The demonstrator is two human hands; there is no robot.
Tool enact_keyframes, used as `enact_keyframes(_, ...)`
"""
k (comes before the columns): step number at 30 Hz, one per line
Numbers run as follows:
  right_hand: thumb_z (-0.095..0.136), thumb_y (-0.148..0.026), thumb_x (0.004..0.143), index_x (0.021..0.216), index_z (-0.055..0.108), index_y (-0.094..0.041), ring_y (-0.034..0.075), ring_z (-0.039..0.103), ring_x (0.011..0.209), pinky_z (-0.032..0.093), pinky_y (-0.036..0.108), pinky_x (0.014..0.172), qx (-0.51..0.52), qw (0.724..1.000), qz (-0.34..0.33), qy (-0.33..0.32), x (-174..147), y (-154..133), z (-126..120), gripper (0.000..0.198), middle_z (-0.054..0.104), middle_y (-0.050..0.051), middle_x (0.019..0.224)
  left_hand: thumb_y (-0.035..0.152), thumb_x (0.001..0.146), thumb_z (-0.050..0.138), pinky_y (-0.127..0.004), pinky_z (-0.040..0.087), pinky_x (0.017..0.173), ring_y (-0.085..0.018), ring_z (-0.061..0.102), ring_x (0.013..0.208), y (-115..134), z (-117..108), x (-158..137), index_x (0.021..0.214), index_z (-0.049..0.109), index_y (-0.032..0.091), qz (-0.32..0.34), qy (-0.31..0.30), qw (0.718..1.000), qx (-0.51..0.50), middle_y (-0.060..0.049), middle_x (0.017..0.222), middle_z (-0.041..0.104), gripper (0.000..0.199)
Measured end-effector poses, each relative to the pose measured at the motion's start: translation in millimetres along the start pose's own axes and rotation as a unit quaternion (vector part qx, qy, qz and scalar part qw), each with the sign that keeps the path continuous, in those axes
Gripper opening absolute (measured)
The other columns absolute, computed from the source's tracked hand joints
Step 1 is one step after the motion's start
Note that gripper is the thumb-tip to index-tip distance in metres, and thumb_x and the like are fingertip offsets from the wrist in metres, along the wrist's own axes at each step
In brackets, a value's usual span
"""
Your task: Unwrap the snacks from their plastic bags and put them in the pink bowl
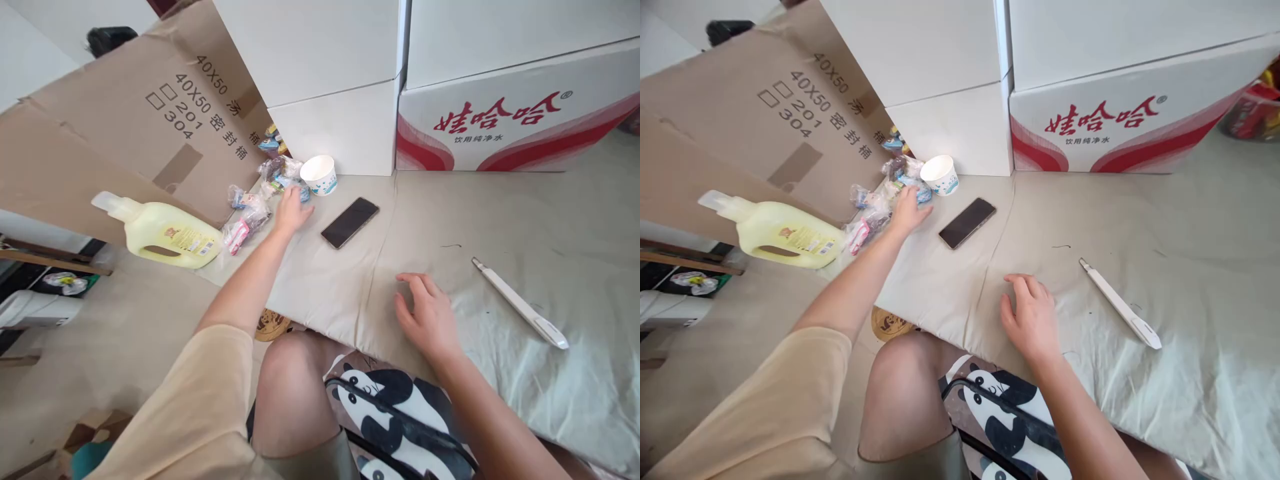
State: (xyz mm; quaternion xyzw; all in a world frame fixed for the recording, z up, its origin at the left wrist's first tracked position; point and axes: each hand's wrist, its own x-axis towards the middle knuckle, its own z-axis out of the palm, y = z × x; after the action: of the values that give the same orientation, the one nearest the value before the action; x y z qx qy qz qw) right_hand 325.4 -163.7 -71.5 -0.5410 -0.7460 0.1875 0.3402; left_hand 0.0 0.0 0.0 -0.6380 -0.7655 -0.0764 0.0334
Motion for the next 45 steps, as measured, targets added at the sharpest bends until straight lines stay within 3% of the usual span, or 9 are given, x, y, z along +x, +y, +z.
enact_keyframes(5, 0.046, -0.024, 0.094, 0.113, 0.06, -0.02, 0.027, 0.066, 0.099, 0.05, 0.044, 0.088, -0.01, 1.0, -0.007, -0.005, 2, 1, 1, 0.025, 0.069, 0.01, 0.11, 0.05, 0.075, 0.069, -0.053, 0.012, 0.128, -0.035, 0.009, 0.159, -27, -21, 71, 0.163, 0.018, 0.02, -0.018, -0.079, 0.989, 0.123, -0.01, 0.172, 0.015, 0.105)
enact_keyframes(9, 0.047, -0.024, 0.094, 0.114, 0.06, -0.022, 0.027, 0.065, 0.101, 0.049, 0.042, 0.089, -0.034, 0.999, -0.009, -0.003, 7, -2, 4, 0.024, 0.07, 0.009, 0.109, 0.06, 0.071, 0.068, -0.058, 0.004, 0.127, -0.039, 0.002, 0.159, -33, -13, 100, 0.164, 0.009, 0.021, 0.004, -0.121, 0.979, 0.162, -0.011, 0.173, 0.011, 0.117)
enact_keyframes(16, 0.048, -0.023, 0.094, 0.115, 0.06, -0.02, 0.026, 0.063, 0.101, 0.047, 0.042, 0.089, -0.036, 0.999, 0.002, -0.006, 17, -8, 9, 0.025, 0.069, 0.009, 0.109, 0.066, 0.072, 0.068, -0.07, 0.002, 0.119, -0.047, 0.019, 0.15, -28, -1, 110, 0.156, 0.033, 0.022, -0.001, -0.082, 0.983, 0.166, -0.019, 0.159, 0.038, 0.101)
enact_keyframes(21, 0.047, -0.023, 0.093, 0.114, 0.061, -0.02, 0.027, 0.063, 0.099, 0.047, 0.042, 0.088, -0.037, 0.999, 0.003, -0.003, 17, -9, 11, 0.025, 0.07, 0.009, 0.108, 0.053, 0.078, 0.068, -0.066, -0.001, 0.122, -0.042, 0.019, 0.152, -21, -4, 100, 0.141, 0.053, 0.021, 0.022, -0.053, 0.982, 0.177, -0.016, 0.159, 0.035, 0.072)
enact_keyframes(23, 0.047, -0.024, 0.093, 0.114, 0.061, -0.02, 0.027, 0.064, 0.099, 0.047, 0.041, 0.088, -0.033, 0.999, 0.006, -0.005, 16, -9, 11, 0.026, 0.07, 0.009, 0.108, 0.048, 0.078, 0.069, -0.065, 0.008, 0.123, -0.042, 0.021, 0.152, -21, -6, 95, 0.144, 0.047, 0.021, 0.011, -0.076, 0.984, 0.162, -0.017, 0.158, 0.038, 0.075)
enact_keyframes(27, 0.046, -0.025, 0.093, 0.114, 0.061, -0.02, 0.027, 0.065, 0.101, 0.048, 0.042, 0.087, -0.032, 0.999, 0.01, -0.005, 14, -10, 12, 0.026, 0.069, 0.009, 0.11, 0.042, 0.078, 0.071, -0.05, 0.04, 0.11, -0.038, 0.048, 0.137, -29, -13, 83, 0.145, 0.042, 0.02, -0.037, -0.135, 0.983, 0.119, -0.019, 0.149, 0.048, 0.076)
enact_keyframes(34, 0.045, -0.027, 0.093, 0.114, 0.062, -0.021, 0.028, 0.065, 0.097, 0.048, 0.043, 0.085, -0.037, 0.999, 0.01, -0.008, 12, -11, 14, 0.027, 0.069, 0.009, 0.11, 0.04, 0.076, 0.071, -0.038, 0.048, 0.1, -0.032, 0.061, 0.122, -59, -34, 67, 0.134, 0.055, 0.026, 0.004, -0.164, 0.981, 0.104, -0.01, 0.131, 0.066, 0.061)
enact_keyframes(40, 0.046, -0.026, 0.094, 0.113, 0.061, -0.021, 0.028, 0.064, 0.097, 0.045, 0.041, 0.084, -0.109, 0.994, -0.001, 0.01, 9, -13, 18, 0.025, 0.069, 0.009, 0.109, 0.037, 0.086, 0.059, -0.041, 0.049, 0.098, -0.03, 0.063, 0.116, -83, -39, 87, 0.116, 0.066, 0.025, -0.035, -0.03, 0.998, 0.043, -0.01, 0.122, 0.069, 0.033)
enact_keyframes(45, 0.046, -0.027, 0.095, 0.109, 0.059, -0.021, 0.027, 0.061, 0.097, 0.043, 0.04, 0.087, -0.141, 0.989, -0.043, 0.03, 10, -18, 20, 0.02, 0.068, 0.009, 0.108, 0.024, 0.086, 0.056, -0.042, 0.047, 0.105, -0.031, 0.06, 0.122, -88, -27, 138, 0.12, 0.066, 0.019, -0.041, 0.021, 0.999, 0.023, -0.012, 0.131, 0.066, 0.035)
